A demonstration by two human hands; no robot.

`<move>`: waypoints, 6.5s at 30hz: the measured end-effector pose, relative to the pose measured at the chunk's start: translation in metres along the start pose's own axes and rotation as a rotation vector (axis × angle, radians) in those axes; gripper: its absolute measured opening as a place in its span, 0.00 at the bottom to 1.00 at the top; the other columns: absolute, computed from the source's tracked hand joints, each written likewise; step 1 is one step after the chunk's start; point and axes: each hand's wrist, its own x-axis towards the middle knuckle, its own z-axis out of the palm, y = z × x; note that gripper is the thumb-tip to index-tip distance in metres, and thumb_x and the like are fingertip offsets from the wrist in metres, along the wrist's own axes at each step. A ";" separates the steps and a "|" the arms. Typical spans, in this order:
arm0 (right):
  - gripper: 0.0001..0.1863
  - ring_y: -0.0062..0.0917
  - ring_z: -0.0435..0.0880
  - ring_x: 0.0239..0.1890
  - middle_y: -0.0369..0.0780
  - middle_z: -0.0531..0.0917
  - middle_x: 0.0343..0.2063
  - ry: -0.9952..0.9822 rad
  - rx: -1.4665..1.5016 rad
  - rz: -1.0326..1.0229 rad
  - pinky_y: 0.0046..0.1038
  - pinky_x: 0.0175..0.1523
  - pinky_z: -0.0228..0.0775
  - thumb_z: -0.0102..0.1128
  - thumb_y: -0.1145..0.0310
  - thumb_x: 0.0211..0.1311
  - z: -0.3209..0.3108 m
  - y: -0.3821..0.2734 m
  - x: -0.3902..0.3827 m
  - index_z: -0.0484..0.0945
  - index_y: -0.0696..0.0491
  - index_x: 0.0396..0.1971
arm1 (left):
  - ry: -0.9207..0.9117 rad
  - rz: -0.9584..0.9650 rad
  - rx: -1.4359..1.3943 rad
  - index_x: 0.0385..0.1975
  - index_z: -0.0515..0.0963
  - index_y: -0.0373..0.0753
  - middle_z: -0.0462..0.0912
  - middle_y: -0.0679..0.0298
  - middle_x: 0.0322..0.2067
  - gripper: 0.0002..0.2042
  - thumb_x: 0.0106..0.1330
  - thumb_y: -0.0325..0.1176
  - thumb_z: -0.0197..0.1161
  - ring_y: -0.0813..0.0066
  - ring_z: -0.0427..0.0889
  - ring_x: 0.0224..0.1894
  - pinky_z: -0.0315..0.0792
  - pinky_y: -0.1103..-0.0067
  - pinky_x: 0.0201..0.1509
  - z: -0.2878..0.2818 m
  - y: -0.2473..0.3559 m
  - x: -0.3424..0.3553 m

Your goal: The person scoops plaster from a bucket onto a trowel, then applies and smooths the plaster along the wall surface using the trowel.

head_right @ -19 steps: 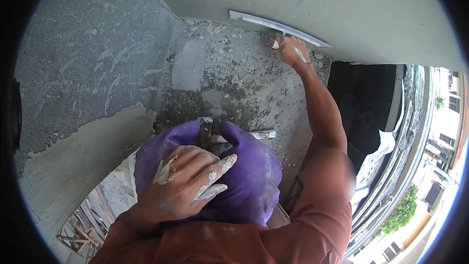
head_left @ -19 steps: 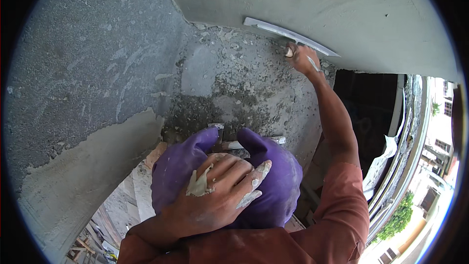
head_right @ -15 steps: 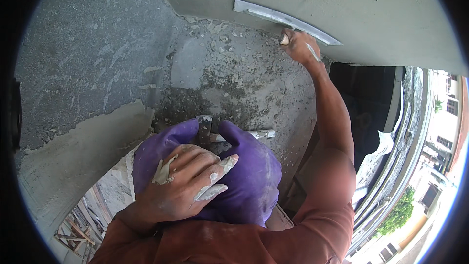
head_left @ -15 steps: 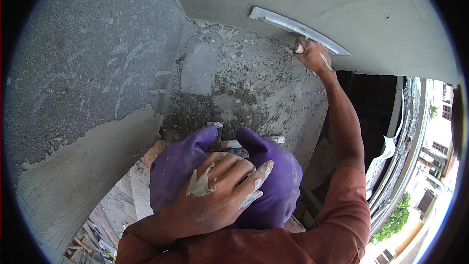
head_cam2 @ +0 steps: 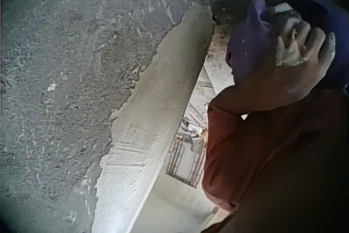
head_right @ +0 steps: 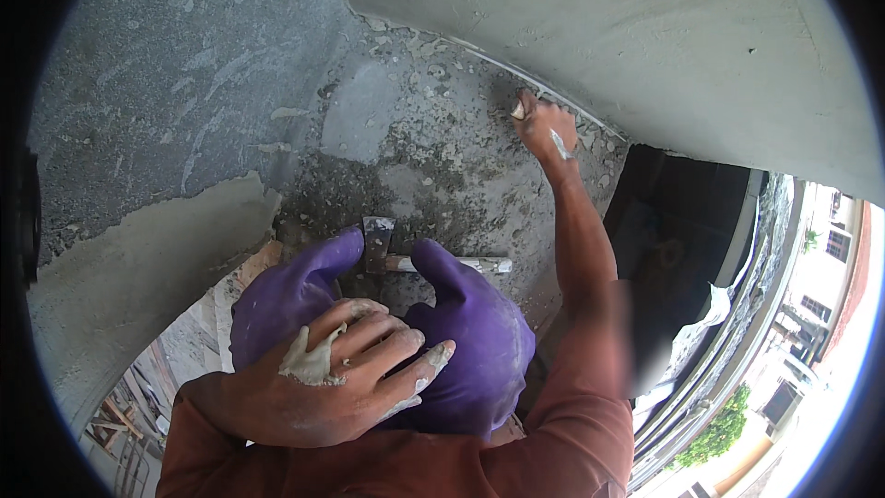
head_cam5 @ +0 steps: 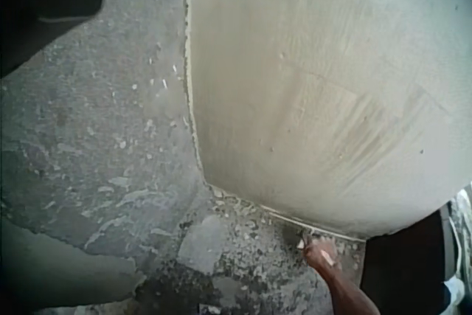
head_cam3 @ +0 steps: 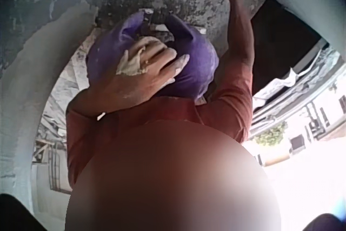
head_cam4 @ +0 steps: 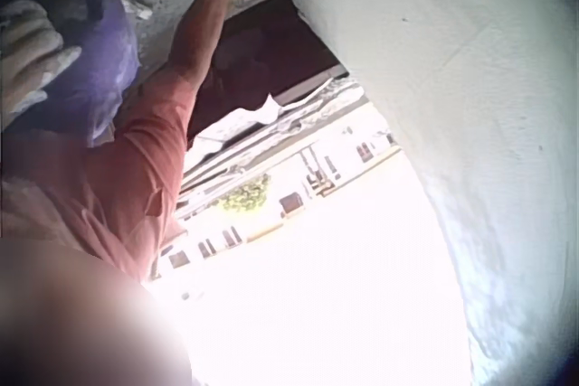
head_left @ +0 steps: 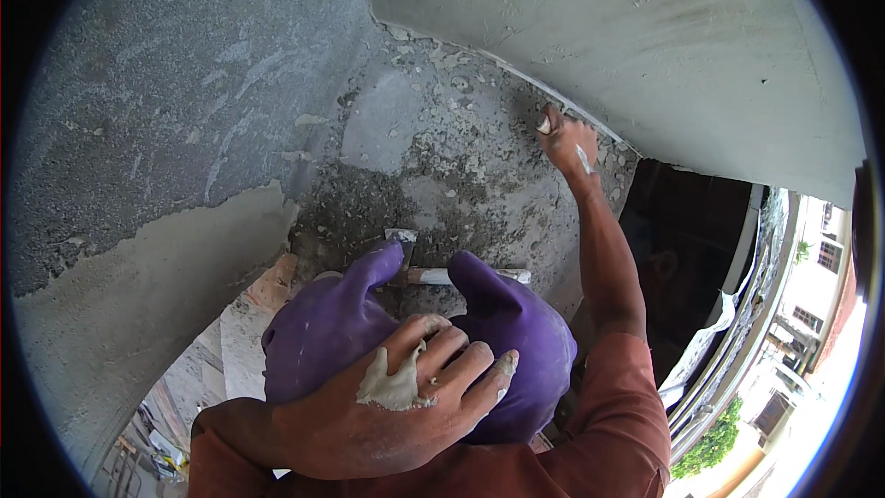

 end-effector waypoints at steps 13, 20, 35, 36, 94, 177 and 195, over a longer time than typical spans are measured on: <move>0.20 0.46 0.88 0.37 0.48 0.87 0.32 -0.259 -0.076 0.039 0.46 0.43 0.80 0.63 0.54 0.60 0.015 -0.006 0.031 0.79 0.43 0.52 | 0.090 -0.073 -0.241 0.51 0.83 0.36 0.81 0.64 0.36 0.16 0.63 0.32 0.67 0.71 0.84 0.41 0.76 0.73 0.48 -0.009 0.004 -0.009; 0.15 0.45 0.86 0.30 0.45 0.85 0.25 0.004 -0.035 -0.001 0.46 0.36 0.77 0.67 0.57 0.57 -0.027 0.006 0.029 0.80 0.43 0.44 | 0.139 -0.012 -0.249 0.50 0.83 0.35 0.81 0.65 0.35 0.17 0.61 0.30 0.68 0.71 0.84 0.39 0.77 0.73 0.44 -0.008 0.006 -0.008; 0.10 0.42 0.84 0.24 0.41 0.83 0.19 0.512 -0.099 -0.098 0.41 0.30 0.77 0.73 0.61 0.57 -0.093 -0.013 0.020 0.79 0.46 0.29 | 0.117 0.107 -0.117 0.51 0.82 0.35 0.80 0.65 0.36 0.18 0.62 0.33 0.64 0.72 0.83 0.42 0.75 0.72 0.52 -0.007 -0.007 -0.007; 0.09 0.41 0.85 0.25 0.41 0.83 0.20 0.489 -0.060 -0.131 0.42 0.33 0.77 0.73 0.61 0.55 -0.073 -0.017 0.017 0.80 0.45 0.30 | 0.084 0.100 -0.146 0.51 0.82 0.35 0.80 0.64 0.36 0.17 0.62 0.33 0.64 0.72 0.83 0.41 0.75 0.72 0.52 -0.016 -0.008 -0.003; 0.13 0.48 0.87 0.32 0.47 0.87 0.28 -0.137 0.043 0.012 0.50 0.38 0.79 0.60 0.55 0.64 0.033 -0.080 0.067 0.78 0.44 0.45 | 0.161 0.045 -0.118 0.52 0.79 0.34 0.77 0.64 0.35 0.22 0.56 0.34 0.59 0.70 0.79 0.39 0.74 0.71 0.53 -0.014 0.008 -0.022; 0.12 0.44 0.86 0.27 0.43 0.86 0.24 0.051 -0.025 0.073 0.46 0.32 0.78 0.62 0.58 0.61 0.005 0.027 -0.026 0.81 0.41 0.43 | 0.028 -0.095 -0.203 0.55 0.80 0.39 0.81 0.63 0.45 0.24 0.57 0.35 0.71 0.65 0.81 0.47 0.73 0.66 0.57 -0.015 0.022 -0.010; 0.15 0.44 0.86 0.32 0.44 0.85 0.26 0.099 0.085 0.053 0.45 0.37 0.77 0.67 0.59 0.55 -0.047 0.038 0.005 0.78 0.43 0.42 | -0.006 -0.103 -0.210 0.56 0.80 0.39 0.81 0.64 0.45 0.24 0.57 0.35 0.72 0.66 0.81 0.47 0.74 0.68 0.56 -0.020 0.022 -0.006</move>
